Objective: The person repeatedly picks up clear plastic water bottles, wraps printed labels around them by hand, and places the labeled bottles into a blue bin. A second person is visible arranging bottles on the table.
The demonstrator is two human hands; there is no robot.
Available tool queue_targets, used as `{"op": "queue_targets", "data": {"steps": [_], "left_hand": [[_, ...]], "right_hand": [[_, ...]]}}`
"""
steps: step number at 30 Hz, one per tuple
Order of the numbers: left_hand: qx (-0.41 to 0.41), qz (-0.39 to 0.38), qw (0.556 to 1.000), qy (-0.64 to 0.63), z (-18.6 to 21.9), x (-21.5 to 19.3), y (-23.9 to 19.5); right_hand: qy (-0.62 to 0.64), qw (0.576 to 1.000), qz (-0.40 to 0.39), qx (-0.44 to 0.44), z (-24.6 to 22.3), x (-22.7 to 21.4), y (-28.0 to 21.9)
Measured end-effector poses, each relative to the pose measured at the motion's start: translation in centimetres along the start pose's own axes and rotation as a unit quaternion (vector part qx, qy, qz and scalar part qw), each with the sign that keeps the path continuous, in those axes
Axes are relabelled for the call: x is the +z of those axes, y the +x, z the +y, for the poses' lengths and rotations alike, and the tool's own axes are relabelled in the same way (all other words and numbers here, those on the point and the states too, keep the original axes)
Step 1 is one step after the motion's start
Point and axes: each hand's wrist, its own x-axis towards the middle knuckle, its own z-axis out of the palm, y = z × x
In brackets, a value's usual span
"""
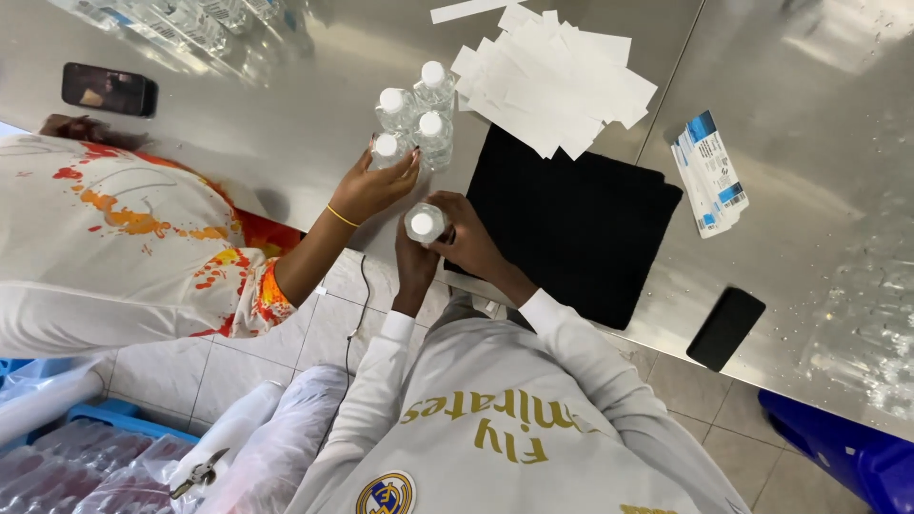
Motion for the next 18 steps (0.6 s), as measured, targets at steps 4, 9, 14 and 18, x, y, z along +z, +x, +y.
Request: {"op": "queue_targets", "data": {"steps": [4, 9, 14, 18], "left_hand": [[-0.073, 0.053, 0.991, -0.102, -0.4, 0.6, 0.5], [-0.167, 0.119, 0.973, -0.108, 1.0, 1.8, 0.9], [-0.107, 0.152, 0.982, 0.031, -3.8, 1.7, 2.3], [-0.046, 0.240, 0.970, 0.006, 3.0, 3.0, 2.3]], "right_hand": [[0.004, 0.998, -0.041, 0.049, -0.4, -0.5, 0.5], [0.014, 0.997, 0.053, 0.059, 2.0, -7.8, -5.2], [-0.061, 0.934, 0.310, 0.166, 10.0, -24.1, -17.1], [-0.192, 0.801, 0.518, 0.231, 14.4, -39.9, -26.9]]}}
